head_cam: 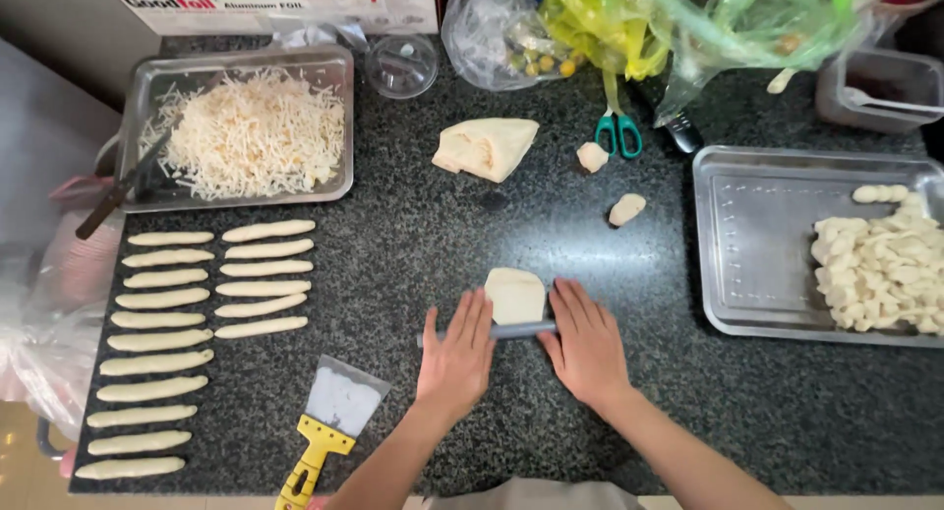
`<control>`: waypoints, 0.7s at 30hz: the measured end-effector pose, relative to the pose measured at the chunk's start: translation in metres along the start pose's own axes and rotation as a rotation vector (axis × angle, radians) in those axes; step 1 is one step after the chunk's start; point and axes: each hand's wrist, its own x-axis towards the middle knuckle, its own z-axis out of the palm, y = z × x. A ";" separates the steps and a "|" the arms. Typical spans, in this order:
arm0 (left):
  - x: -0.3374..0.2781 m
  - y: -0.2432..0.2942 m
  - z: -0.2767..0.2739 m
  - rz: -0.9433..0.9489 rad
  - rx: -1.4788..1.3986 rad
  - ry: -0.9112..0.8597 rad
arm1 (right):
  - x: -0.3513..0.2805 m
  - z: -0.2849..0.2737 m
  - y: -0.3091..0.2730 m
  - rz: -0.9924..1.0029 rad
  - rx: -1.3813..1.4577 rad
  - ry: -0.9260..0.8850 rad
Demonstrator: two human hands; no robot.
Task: Rolling and shaping dough into long sticks on a kitchen counter.
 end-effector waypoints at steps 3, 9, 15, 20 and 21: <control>-0.013 -0.009 -0.007 0.135 -0.023 0.054 | -0.010 -0.016 -0.001 0.021 0.104 -0.103; 0.029 -0.026 -0.016 -0.050 -0.113 0.027 | 0.017 0.003 -0.001 0.117 0.085 -0.009; 0.091 -0.044 0.004 -0.150 0.016 -0.119 | 0.075 0.033 0.013 0.149 -0.063 -0.011; 0.142 -0.064 0.008 -0.188 -0.029 -0.049 | 0.121 0.055 0.039 0.221 0.052 -0.171; 0.148 -0.066 0.007 -0.202 -0.040 -0.063 | 0.127 0.058 0.043 0.227 0.088 -0.219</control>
